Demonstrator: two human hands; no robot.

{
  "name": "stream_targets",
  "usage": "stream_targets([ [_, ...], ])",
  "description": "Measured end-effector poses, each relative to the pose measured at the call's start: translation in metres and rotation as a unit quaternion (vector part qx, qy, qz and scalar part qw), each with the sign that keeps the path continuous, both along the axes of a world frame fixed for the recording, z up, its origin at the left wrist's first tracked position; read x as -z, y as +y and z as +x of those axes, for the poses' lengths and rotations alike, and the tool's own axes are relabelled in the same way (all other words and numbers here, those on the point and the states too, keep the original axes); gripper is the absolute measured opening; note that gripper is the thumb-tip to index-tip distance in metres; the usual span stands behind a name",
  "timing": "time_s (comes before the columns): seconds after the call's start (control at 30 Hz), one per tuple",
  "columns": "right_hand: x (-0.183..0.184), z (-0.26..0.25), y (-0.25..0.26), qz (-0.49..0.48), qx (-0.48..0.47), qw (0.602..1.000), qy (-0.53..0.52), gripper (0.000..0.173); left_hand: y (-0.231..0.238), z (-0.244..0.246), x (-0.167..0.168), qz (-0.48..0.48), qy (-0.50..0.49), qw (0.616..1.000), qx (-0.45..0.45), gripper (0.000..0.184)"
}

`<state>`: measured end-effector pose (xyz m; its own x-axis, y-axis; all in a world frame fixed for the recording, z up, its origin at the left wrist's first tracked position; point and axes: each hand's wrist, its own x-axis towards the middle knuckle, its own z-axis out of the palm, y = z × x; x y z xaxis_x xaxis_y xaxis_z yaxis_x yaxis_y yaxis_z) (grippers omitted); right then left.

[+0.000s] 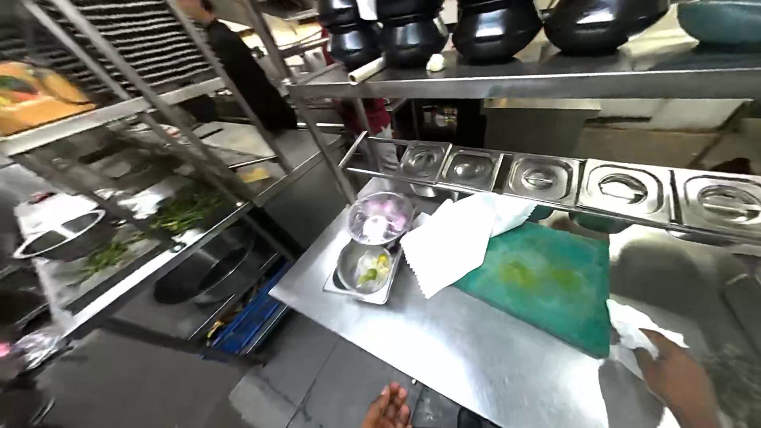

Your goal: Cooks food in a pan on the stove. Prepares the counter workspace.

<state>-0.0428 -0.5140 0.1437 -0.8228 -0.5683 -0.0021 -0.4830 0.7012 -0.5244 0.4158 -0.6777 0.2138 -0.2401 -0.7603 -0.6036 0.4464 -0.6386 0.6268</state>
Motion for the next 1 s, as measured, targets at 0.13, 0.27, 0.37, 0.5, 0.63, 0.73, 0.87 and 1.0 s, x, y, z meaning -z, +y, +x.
stream_targets([
  [0.13,-0.03,0.016,-0.003,-0.126,0.098,0.982,0.098,0.047,-0.086,-0.064,-0.043,-0.213,-0.167,0.953,0.135,0.028],
  [0.27,-0.043,0.041,0.0,-0.197,0.146,0.95,0.193,0.059,-0.199,-0.134,-0.072,-0.511,-0.369,0.71,0.314,0.052],
  [0.37,-0.046,0.084,-0.002,-0.223,0.237,0.927,0.185,0.057,-0.271,-0.196,-0.078,-0.645,-0.473,0.502,0.329,0.08],
  [0.5,-0.029,0.122,0.001,-0.096,0.306,0.942,0.095,0.077,-0.329,-0.265,-0.06,-0.617,-0.544,0.357,0.442,0.099],
  [0.63,-0.033,0.149,-0.017,-0.076,0.289,0.951,0.082,0.083,-0.332,-0.294,-0.081,-0.558,-0.568,0.274,0.539,0.05],
  [0.73,-0.048,0.16,-0.047,-0.094,0.273,0.953,0.096,0.08,-0.287,-0.273,-0.13,-0.624,-0.454,0.284,0.569,0.042],
  [0.87,-0.067,0.171,-0.085,-0.257,0.235,0.937,0.041,0.094,-0.252,-0.249,-0.142,-0.697,-0.191,0.4,0.564,0.029],
  [1.0,-0.106,0.186,-0.134,-0.471,0.058,0.867,-0.156,0.119,-0.22,-0.255,-0.128,-0.577,0.049,0.514,0.633,0.021],
])
